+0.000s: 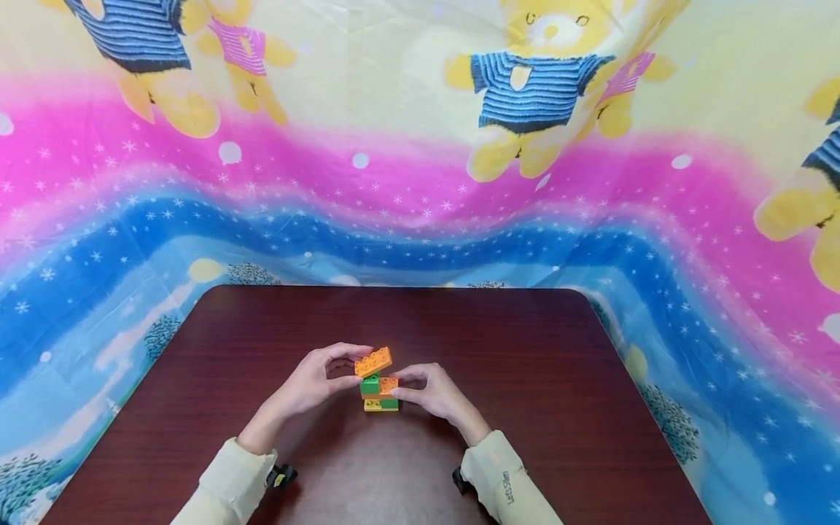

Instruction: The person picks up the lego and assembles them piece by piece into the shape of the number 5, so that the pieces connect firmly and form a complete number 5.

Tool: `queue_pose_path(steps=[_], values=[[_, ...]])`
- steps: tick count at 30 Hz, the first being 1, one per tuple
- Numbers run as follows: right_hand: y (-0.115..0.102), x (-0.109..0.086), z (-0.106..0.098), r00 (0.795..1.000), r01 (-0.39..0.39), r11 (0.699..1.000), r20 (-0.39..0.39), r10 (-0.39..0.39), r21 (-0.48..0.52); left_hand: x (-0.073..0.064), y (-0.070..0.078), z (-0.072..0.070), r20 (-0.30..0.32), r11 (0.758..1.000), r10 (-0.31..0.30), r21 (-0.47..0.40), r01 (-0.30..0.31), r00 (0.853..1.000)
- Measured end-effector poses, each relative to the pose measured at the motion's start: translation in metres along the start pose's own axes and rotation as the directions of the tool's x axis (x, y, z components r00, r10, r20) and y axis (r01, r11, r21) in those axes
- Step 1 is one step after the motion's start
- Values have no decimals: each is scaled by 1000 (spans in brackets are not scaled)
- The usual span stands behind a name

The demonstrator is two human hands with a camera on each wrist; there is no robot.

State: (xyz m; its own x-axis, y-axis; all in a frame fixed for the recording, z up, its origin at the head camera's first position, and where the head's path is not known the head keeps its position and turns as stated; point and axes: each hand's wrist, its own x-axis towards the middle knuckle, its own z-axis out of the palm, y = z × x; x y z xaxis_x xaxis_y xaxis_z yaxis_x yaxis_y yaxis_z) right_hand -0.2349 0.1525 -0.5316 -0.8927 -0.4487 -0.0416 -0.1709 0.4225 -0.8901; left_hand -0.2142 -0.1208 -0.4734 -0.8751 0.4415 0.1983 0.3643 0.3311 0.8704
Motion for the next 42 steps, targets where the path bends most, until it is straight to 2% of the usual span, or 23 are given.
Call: queue_pose_path(steps=[12,37,42], values=[[-4,0,0,1000,3,1000,-11,-3,16,1,1,0,32,999,-20,32,19,999],[1,-1,0,1000,-17,1000,-6,17,5,-2,-6,4,58,992,33,116,-40,998],[1,-1,0,1000,-17,1000,-8,17,-2,-2,-9,5,68,996,47,70,-52,997]])
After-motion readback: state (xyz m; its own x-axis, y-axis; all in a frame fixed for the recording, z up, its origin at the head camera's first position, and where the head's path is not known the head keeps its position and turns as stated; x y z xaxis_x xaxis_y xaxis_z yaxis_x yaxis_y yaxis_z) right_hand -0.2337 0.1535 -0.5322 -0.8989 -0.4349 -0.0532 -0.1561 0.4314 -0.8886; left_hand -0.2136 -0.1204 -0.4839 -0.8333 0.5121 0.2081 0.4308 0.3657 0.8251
